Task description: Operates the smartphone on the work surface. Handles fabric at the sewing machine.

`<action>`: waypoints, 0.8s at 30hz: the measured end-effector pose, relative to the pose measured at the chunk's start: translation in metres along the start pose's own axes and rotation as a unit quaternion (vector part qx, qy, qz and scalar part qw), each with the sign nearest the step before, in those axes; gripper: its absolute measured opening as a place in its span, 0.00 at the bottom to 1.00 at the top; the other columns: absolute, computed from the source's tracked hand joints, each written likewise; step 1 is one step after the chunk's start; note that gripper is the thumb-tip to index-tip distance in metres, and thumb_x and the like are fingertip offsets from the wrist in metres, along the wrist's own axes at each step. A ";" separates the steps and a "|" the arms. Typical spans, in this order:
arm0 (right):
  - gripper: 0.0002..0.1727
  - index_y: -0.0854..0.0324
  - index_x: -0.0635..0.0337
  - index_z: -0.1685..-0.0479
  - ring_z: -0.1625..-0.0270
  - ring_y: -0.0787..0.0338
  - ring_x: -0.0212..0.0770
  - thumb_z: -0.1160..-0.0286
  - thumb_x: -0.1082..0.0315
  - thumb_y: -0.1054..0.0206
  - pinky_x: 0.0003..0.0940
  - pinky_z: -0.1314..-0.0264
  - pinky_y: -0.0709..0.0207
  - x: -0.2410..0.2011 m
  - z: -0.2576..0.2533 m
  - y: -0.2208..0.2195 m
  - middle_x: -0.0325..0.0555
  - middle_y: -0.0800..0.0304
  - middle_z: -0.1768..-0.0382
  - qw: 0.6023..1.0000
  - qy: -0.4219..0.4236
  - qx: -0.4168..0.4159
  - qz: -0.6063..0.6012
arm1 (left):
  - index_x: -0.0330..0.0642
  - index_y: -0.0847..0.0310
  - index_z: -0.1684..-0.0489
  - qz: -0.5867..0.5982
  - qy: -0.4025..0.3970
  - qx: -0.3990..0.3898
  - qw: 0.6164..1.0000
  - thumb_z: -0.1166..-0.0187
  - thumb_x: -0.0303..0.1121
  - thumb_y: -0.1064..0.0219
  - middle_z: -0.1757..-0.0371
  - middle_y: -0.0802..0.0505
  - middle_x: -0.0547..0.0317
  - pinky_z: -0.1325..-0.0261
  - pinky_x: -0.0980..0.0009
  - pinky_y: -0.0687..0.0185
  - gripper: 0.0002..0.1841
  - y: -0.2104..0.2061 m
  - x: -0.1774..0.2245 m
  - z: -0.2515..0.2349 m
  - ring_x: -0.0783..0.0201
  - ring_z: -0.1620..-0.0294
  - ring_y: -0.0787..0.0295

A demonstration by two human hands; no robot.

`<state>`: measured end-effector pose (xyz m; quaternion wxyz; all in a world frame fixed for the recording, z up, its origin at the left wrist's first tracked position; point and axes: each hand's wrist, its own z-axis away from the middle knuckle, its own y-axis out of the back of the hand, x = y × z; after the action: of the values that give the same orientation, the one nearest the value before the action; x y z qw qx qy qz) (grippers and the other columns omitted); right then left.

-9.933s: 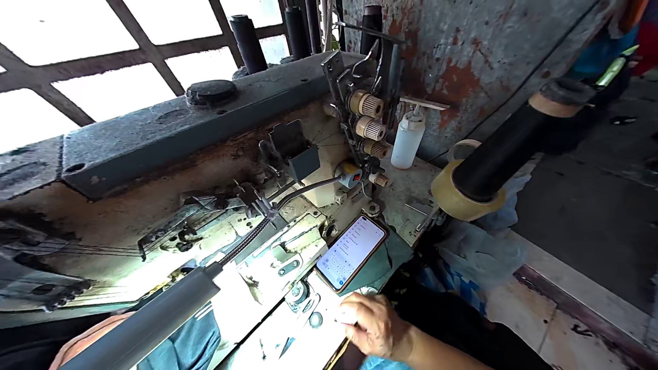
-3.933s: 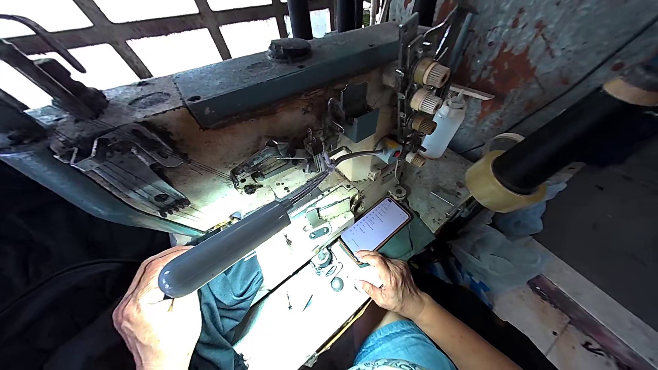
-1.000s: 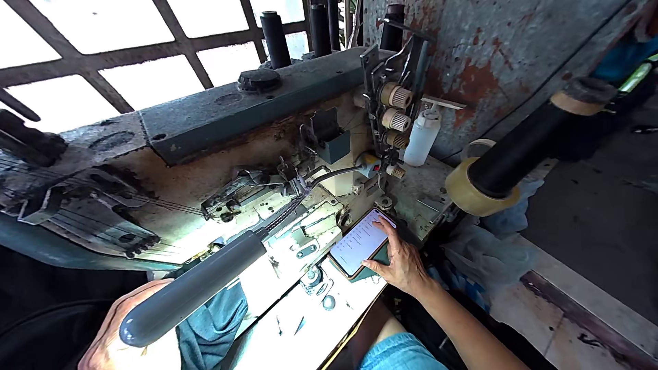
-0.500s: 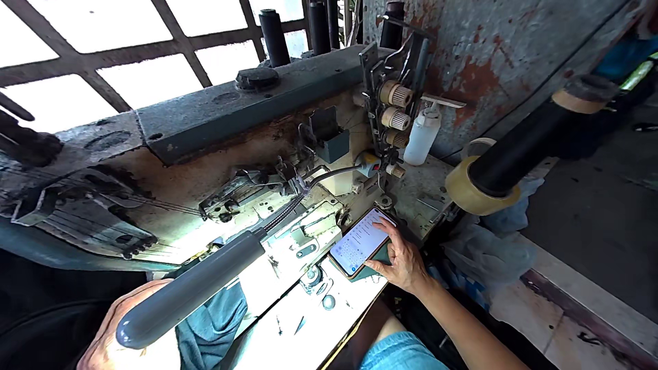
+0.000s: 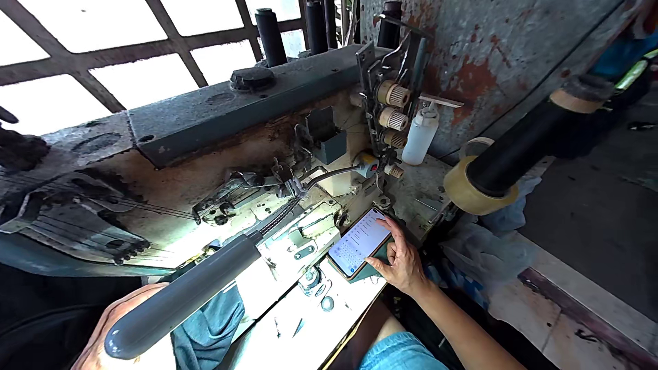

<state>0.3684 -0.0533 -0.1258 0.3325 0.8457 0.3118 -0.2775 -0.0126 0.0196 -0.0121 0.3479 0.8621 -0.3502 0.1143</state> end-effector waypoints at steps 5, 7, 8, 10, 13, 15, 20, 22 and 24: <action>0.54 0.39 0.81 0.19 0.78 0.35 0.16 0.38 0.48 0.20 0.14 0.77 0.38 0.000 0.000 -0.002 0.64 0.22 0.24 1.000 -0.007 0.017 -0.017 | 0.16 0.15 0.54 0.008 0.008 0.003 1.000 0.21 0.19 0.43 0.52 0.07 0.31 0.43 0.79 0.22 0.12 0.000 0.013 -0.003 0.65 0.48 0.10; 0.54 0.40 0.81 0.19 0.78 0.35 0.15 0.39 0.50 0.19 0.14 0.77 0.38 0.000 0.001 -0.003 0.64 0.23 0.23 0.999 -0.009 0.021 -0.025 | 0.16 0.16 0.54 0.006 0.011 0.000 1.000 0.21 0.19 0.43 0.52 0.08 0.30 0.44 0.79 0.23 0.12 0.000 0.014 -0.003 0.67 0.50 0.11; 0.54 0.40 0.81 0.19 0.78 0.35 0.15 0.39 0.49 0.19 0.14 0.77 0.38 0.000 0.001 -0.003 0.64 0.23 0.23 0.999 -0.010 0.021 -0.025 | 0.16 0.15 0.54 0.004 0.014 0.000 1.000 0.21 0.19 0.43 0.53 0.08 0.31 0.45 0.80 0.23 0.12 0.000 0.014 -0.003 0.68 0.51 0.12; 0.54 0.40 0.81 0.19 0.78 0.35 0.15 0.39 0.49 0.20 0.14 0.77 0.38 0.000 0.001 -0.003 0.64 0.22 0.23 0.999 -0.011 0.022 -0.023 | 0.17 0.15 0.54 0.001 0.013 0.001 1.000 0.21 0.19 0.43 0.53 0.07 0.32 0.45 0.80 0.23 0.12 0.000 0.011 -0.002 0.68 0.51 0.11; 0.54 0.39 0.80 0.19 0.78 0.35 0.16 0.38 0.49 0.20 0.15 0.77 0.38 0.000 0.001 -0.003 0.63 0.22 0.23 1.000 -0.011 0.019 -0.019 | 0.18 0.15 0.53 -0.002 0.000 -0.002 1.000 0.20 0.20 0.43 0.51 0.07 0.33 0.43 0.78 0.22 0.12 0.000 0.004 -0.001 0.65 0.49 0.10; 0.54 0.39 0.80 0.19 0.79 0.35 0.16 0.38 0.48 0.20 0.15 0.77 0.38 0.000 0.001 -0.003 0.62 0.21 0.24 1.000 -0.012 0.017 -0.016 | 0.18 0.14 0.54 -0.009 -0.002 -0.003 1.000 0.20 0.19 0.43 0.52 0.07 0.32 0.42 0.76 0.21 0.12 0.001 0.004 -0.001 0.63 0.48 0.09; 0.53 0.38 0.81 0.20 0.79 0.34 0.16 0.38 0.48 0.20 0.15 0.77 0.37 0.001 0.001 -0.002 0.62 0.19 0.26 1.000 -0.012 0.009 -0.014 | 0.21 0.14 0.55 0.015 -0.018 0.002 1.000 0.19 0.21 0.44 0.53 0.07 0.36 0.46 0.79 0.21 0.12 -0.001 -0.009 0.002 0.67 0.50 0.11; 0.52 0.38 0.80 0.20 0.79 0.33 0.17 0.37 0.49 0.20 0.16 0.77 0.37 0.000 0.001 -0.001 0.61 0.17 0.28 1.000 -0.015 0.001 -0.009 | 0.21 0.13 0.55 0.018 -0.021 0.001 1.000 0.19 0.21 0.43 0.53 0.07 0.37 0.48 0.78 0.20 0.12 -0.001 -0.011 0.002 0.67 0.52 0.11; 0.51 0.36 0.79 0.20 0.79 0.33 0.18 0.36 0.49 0.22 0.17 0.77 0.36 -0.001 0.001 -0.001 0.58 0.14 0.30 1.000 -0.014 -0.003 0.004 | 0.21 0.13 0.57 0.023 -0.016 0.004 1.000 0.20 0.21 0.44 0.55 0.07 0.37 0.51 0.79 0.22 0.12 -0.001 -0.008 0.000 0.69 0.55 0.12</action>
<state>0.3671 -0.0537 -0.1265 0.3408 0.8418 0.3047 -0.2868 -0.0176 0.0241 -0.0162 0.3366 0.8569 -0.3746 0.1099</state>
